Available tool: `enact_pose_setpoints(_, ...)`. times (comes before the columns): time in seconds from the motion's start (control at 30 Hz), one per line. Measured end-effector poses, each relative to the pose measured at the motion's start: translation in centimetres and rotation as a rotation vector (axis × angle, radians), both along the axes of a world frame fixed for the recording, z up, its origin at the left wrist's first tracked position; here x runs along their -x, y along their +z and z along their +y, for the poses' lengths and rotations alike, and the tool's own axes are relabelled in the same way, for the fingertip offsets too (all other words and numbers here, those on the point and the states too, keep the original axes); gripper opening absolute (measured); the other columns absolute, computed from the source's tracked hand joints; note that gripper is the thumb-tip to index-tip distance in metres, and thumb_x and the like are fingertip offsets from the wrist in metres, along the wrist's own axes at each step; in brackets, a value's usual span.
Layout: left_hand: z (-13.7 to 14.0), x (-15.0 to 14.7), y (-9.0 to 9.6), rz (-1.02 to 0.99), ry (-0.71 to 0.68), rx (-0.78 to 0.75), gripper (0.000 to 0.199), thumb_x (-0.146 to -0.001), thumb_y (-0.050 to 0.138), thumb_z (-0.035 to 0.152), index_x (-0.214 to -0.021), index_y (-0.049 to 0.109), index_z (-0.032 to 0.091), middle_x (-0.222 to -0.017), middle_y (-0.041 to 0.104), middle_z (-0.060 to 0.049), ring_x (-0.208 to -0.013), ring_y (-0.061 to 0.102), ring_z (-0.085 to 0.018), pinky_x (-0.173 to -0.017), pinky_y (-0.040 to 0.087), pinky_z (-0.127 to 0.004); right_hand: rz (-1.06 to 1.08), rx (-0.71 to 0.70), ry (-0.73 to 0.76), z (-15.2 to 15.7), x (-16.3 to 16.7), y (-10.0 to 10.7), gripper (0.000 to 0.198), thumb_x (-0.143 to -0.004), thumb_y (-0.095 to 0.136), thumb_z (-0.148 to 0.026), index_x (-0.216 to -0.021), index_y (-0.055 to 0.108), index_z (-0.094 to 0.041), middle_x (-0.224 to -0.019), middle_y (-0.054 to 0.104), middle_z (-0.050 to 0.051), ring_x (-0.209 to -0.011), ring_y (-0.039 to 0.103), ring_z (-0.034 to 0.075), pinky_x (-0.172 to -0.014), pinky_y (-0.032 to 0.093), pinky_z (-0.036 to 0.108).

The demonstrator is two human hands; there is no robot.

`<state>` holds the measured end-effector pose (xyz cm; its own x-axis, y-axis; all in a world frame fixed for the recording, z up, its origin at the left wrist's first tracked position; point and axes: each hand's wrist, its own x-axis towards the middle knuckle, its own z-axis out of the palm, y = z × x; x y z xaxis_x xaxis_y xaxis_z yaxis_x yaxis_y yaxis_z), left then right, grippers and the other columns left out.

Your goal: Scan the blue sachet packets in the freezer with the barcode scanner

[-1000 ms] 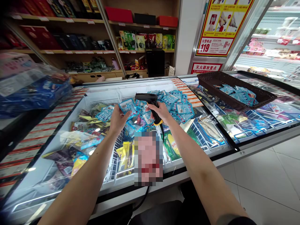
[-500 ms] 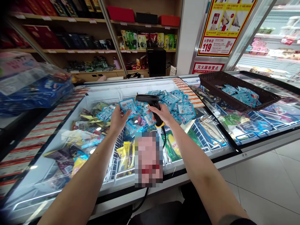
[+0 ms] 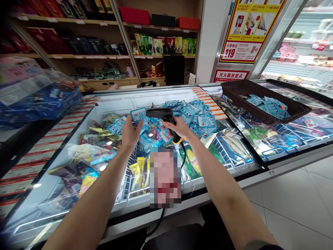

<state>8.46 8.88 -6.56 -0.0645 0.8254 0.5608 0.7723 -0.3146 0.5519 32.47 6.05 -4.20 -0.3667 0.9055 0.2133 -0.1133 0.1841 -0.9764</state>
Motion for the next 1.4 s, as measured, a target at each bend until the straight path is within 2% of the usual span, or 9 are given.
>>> enact_pose_setpoints(0.13, 0.0, 0.0, 0.0, 0.027, 0.031, -0.028, 0.026, -0.088, 0.051, 0.039, -0.104, 0.053, 0.019, -0.087, 0.058, -0.005, -0.08, 0.055, -0.02, -0.074, 0.043, -0.032, -0.016, -0.013, 0.008, -0.1, 0.0, 0.2, 0.043, -0.076, 0.068, -0.052, -0.096, 0.055, -0.016, -0.088, 0.07, 0.007, -0.046, 0.058, 0.011, -0.042, 0.046, 0.024)
enact_pose_setpoints(0.37, -0.4, -0.1, 0.4, 0.072, 0.022, -0.047, 0.024, -0.089, 0.048, 0.037, -0.103, 0.053, 0.019, -0.087, 0.056, -0.006, -0.076, 0.052, -0.019, -0.071, 0.041, -0.032, -0.024, -0.047, 0.04, -0.3, -0.1, 0.3, 0.039, -0.08, 0.065, -0.05, -0.097, 0.056, -0.017, -0.089, 0.069, 0.007, -0.047, 0.058, 0.011, -0.043, 0.046, 0.024)
enact_pose_setpoints(0.9, -0.5, -0.2, 0.7, 0.096, 0.043, -0.009, 0.026, -0.089, 0.046, 0.04, -0.103, 0.052, 0.018, -0.087, 0.055, -0.006, -0.078, 0.053, -0.02, -0.072, 0.042, -0.033, -0.022, -0.072, 0.053, -0.4, 0.0, 0.4, 0.039, -0.08, 0.064, -0.051, -0.095, 0.054, -0.016, -0.088, 0.069, 0.007, -0.047, 0.057, 0.011, -0.044, 0.046, 0.024)
enact_pose_setpoints(1.07, -0.5, -0.2, 0.6, 0.057, 0.036, -0.003, 0.032, -0.089, 0.047, 0.04, -0.113, 0.051, 0.019, -0.093, 0.059, -0.008, -0.083, 0.057, -0.022, -0.075, 0.044, -0.033, -0.02, -0.038, 0.021, -0.6, 0.0, 0.6, 0.04, -0.077, 0.066, -0.052, -0.094, 0.056, -0.018, -0.089, 0.069, 0.006, -0.047, 0.057, 0.011, -0.044, 0.046, 0.025)
enact_pose_setpoints(1.23, -0.5, 0.2, 0.6, -0.059, 0.123, -0.002, 0.059, -0.088, 0.047, 0.044, -0.138, 0.034, 0.017, -0.098, 0.062, -0.011, -0.082, 0.061, -0.024, -0.073, 0.046, -0.035, 0.022, -0.007, -0.031, -0.4, -0.4, 0.4, 0.038, -0.077, 0.067, -0.051, -0.092, 0.057, -0.018, -0.09, 0.069, 0.007, -0.046, 0.056, 0.011, -0.042, 0.045, 0.026)
enact_pose_setpoints(1.3, -0.6, 0.4, 0.7, -0.046, 0.162, -0.009, 0.058, -0.09, 0.043, 0.044, -0.14, 0.033, 0.016, -0.098, 0.062, -0.012, -0.086, 0.061, -0.026, -0.076, 0.046, -0.038, 0.048, -0.007, -0.047, -0.3, -0.7, 0.2, 0.036, -0.078, 0.066, -0.05, -0.093, 0.057, -0.017, -0.088, 0.069, 0.007, -0.045, 0.056, 0.011, -0.041, 0.044, 0.025)
enact_pose_setpoints(1.4, -0.8, 1.0, 0.9, 0.009, 0.262, -0.011, 0.049, -0.092, 0.038, 0.039, -0.135, 0.043, 0.016, -0.097, 0.063, -0.014, -0.094, 0.06, -0.031, -0.089, 0.041, -0.047, 0.087, -0.007, -0.073, -0.2, -1.0, 0.1, 0.037, -0.079, 0.066, -0.048, -0.096, 0.057, -0.017, -0.086, 0.069, 0.006, -0.045, 0.056, 0.01, -0.041, 0.044, 0.025)
